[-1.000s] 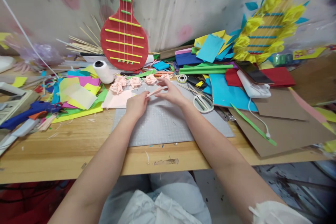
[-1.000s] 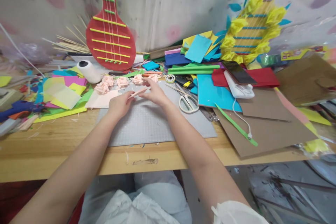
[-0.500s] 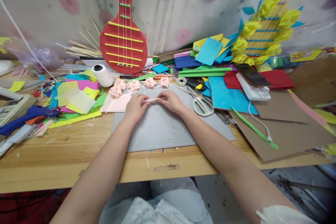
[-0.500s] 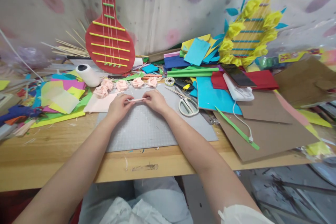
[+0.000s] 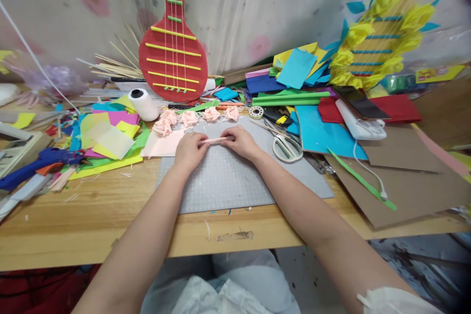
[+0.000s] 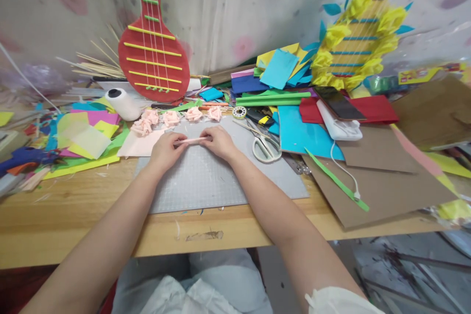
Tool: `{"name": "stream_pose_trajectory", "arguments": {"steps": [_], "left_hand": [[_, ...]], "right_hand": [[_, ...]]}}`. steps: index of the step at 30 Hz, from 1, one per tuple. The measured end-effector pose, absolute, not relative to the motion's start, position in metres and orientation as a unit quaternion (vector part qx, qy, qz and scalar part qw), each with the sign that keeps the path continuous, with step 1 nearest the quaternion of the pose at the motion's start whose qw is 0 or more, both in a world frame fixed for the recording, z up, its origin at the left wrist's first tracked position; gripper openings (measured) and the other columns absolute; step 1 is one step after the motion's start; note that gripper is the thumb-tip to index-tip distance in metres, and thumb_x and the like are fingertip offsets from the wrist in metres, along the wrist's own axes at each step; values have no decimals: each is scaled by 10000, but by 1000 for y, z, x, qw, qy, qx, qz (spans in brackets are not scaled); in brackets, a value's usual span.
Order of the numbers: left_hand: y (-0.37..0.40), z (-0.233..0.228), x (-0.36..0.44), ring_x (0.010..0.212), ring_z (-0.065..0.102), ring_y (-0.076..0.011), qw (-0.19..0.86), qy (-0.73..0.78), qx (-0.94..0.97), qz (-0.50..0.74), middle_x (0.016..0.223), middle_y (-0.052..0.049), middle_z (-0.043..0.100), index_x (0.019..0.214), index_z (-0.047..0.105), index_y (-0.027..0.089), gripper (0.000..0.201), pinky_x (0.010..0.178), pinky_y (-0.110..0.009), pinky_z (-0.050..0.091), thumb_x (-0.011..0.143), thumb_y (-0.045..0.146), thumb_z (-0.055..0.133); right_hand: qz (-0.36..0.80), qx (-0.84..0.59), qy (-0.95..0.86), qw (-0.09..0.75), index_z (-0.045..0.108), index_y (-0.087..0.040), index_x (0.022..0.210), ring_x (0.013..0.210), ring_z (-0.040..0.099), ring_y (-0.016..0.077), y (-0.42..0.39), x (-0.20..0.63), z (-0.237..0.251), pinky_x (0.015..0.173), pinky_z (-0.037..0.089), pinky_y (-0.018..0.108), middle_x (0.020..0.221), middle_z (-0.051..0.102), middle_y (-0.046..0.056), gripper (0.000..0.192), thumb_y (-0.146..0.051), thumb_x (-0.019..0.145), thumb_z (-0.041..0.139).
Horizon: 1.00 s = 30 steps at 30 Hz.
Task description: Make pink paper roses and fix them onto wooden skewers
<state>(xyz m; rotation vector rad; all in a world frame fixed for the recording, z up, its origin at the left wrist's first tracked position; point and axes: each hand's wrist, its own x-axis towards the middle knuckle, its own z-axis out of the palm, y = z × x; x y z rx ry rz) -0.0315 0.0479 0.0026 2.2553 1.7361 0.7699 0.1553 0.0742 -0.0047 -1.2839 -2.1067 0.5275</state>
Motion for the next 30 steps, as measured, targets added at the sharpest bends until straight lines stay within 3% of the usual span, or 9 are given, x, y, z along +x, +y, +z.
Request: {"name": "stream_pose_trajectory", "arguments": {"steps": [6, 14, 20, 23, 27, 30], "left_hand": [[48, 4, -31, 833, 534, -209, 88, 584, 765, 255, 842, -60, 633, 826, 635, 184, 186, 723, -317, 394, 756, 305, 513], [38, 9, -34, 828, 540, -175, 98, 541, 751, 366, 811, -40, 613, 794, 600, 180, 126, 757, -297, 405, 732, 271, 539], [29, 30, -34, 1094, 463, -224, 78, 517, 738, 427, 1174, -93, 515, 1144, 467, 186, 543, 937, -375, 344, 647, 314, 644], [25, 38, -31, 1086, 483, -223, 200, 495, 753, 385, 1168, -90, 526, 1177, 449, 203, 571, 898, -368, 383, 661, 366, 635], [23, 36, -25, 857, 591, -186, 473, 454, 698, 289, 1014, -96, 601, 1211, 393, 191, 600, 711, -314, 462, 687, 382, 616], [23, 31, -19, 670, 595, -149, 614, 447, 598, 258, 855, -80, 623, 1097, 425, 158, 488, 592, -278, 463, 692, 345, 622]], "right_hand": [[207, -497, -777, 327, 633, -199, 745, 805, 503, 161, 74, 157, -4, 724, 368, 283, 755, 610, 16, 76, -249, 691, 619], [321, -458, -725, 401, 594, -172, 681, 705, 519, 126, 76, 170, 12, 692, 379, 254, 695, 592, -10, 144, -311, 662, 625], [294, -424, -776, 363, 598, -171, 708, 714, 531, 127, 71, 173, 28, 684, 378, 249, 714, 601, -3, 122, -291, 689, 606], [290, -387, -817, 314, 609, -171, 725, 741, 544, 131, 62, 165, 40, 697, 386, 250, 742, 617, 7, 104, -270, 700, 591], [334, -345, -848, 227, 621, -171, 780, 732, 566, 125, 58, 156, 55, 675, 395, 236, 769, 639, 7, 120, -252, 708, 570], [326, -338, -870, 147, 629, -167, 793, 719, 571, 127, 65, 150, 66, 648, 386, 231, 775, 648, 9, 134, -234, 691, 573]]}}
